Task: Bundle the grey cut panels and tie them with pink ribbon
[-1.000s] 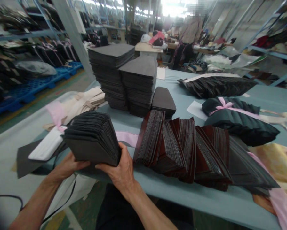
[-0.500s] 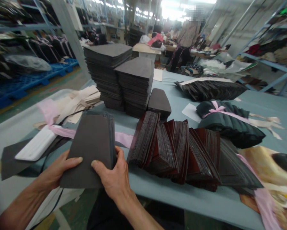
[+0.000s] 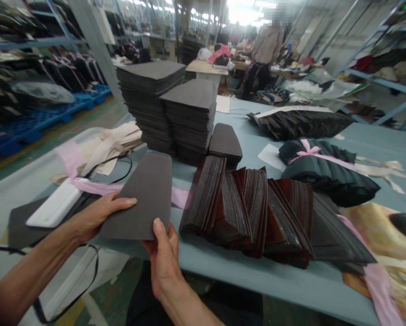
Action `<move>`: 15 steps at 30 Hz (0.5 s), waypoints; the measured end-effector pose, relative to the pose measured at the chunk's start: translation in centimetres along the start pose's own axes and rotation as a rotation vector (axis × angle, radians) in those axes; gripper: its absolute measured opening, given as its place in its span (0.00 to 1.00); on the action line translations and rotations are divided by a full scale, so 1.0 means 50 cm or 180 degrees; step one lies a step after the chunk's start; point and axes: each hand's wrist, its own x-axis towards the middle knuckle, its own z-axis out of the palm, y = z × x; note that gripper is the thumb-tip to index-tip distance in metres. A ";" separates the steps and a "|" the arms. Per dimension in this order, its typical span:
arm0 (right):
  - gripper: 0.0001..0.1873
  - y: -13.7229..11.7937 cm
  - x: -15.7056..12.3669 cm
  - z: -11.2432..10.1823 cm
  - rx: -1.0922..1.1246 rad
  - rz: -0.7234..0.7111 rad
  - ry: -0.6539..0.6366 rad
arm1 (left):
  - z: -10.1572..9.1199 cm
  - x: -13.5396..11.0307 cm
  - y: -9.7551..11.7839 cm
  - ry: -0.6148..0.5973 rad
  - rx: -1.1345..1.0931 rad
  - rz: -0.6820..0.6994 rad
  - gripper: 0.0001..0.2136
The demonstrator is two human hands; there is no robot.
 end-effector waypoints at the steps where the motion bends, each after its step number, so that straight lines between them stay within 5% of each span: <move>1: 0.31 0.005 0.002 0.003 0.0215 0.0067 0.0116 | 0.003 0.008 0.011 -0.0063 0.0036 -0.0038 0.28; 7: 0.21 0.020 0.027 0.023 0.1142 0.0560 0.0549 | 0.027 0.047 0.079 0.0013 0.0867 -0.0188 0.34; 15: 0.21 0.006 0.034 0.037 0.1509 0.0831 0.0428 | 0.071 0.062 0.139 0.0146 0.1741 -0.0408 0.29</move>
